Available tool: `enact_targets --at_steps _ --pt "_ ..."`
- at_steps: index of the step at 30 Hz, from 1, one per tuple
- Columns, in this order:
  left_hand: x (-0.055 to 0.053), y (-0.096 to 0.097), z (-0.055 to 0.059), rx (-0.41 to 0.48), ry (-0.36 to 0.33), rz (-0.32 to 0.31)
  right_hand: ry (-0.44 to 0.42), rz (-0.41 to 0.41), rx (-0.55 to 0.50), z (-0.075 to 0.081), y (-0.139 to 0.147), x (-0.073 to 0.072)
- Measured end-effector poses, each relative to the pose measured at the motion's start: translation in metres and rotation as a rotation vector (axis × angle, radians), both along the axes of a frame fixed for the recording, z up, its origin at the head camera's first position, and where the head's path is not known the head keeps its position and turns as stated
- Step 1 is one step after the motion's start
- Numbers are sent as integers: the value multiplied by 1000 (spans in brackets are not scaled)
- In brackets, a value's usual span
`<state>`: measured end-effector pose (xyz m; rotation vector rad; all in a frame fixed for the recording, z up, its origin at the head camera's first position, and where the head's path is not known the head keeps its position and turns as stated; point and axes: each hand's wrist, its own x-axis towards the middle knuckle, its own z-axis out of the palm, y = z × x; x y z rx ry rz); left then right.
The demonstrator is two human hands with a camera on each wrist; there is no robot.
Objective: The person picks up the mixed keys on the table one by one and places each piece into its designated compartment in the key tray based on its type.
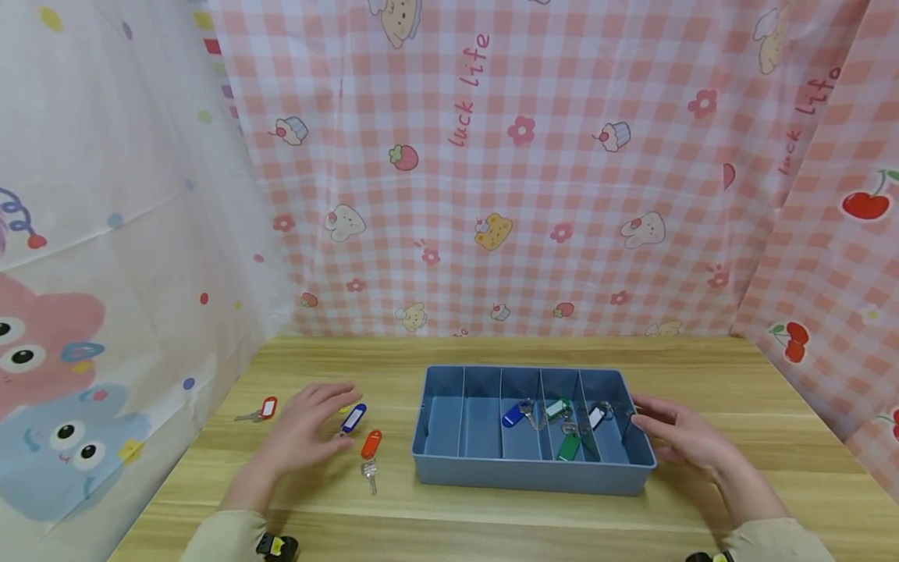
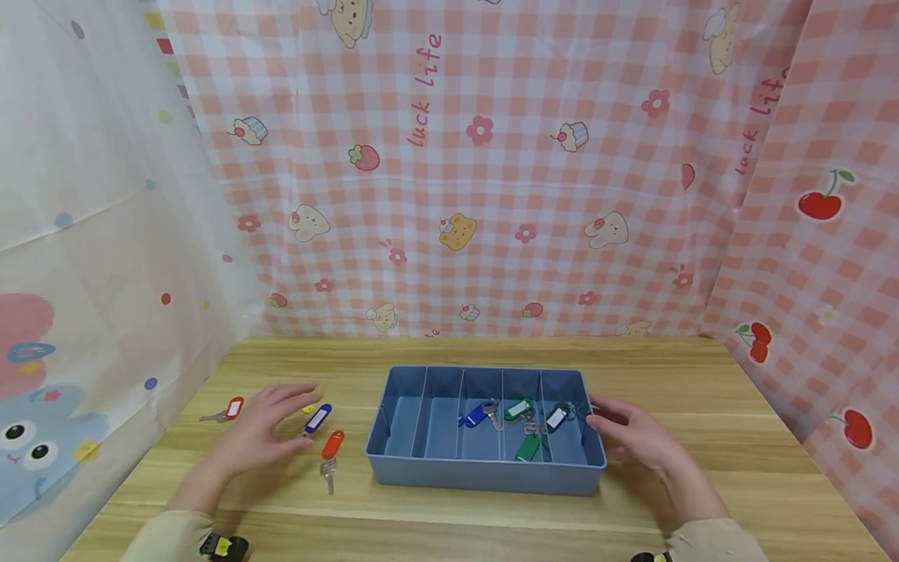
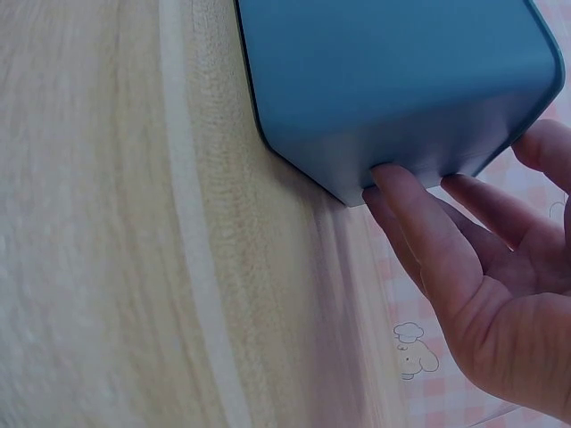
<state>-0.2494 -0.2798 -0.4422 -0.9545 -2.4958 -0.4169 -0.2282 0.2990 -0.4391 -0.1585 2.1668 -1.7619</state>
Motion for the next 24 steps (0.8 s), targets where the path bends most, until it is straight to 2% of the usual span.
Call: enact_targets --at_steps 5,11,19,24 --pt "1 -10 -4 -19 -23 -11 2 -5 15 -1 1 0" --pt "2 -19 -8 2 -102 -20 9 -12 31 -1 1 0" --pt "-3 -27 -12 17 -150 -62 3 -12 29 0 0 1" --pt "-8 -29 -13 25 -208 -69 3 -6 28 -1 1 0"
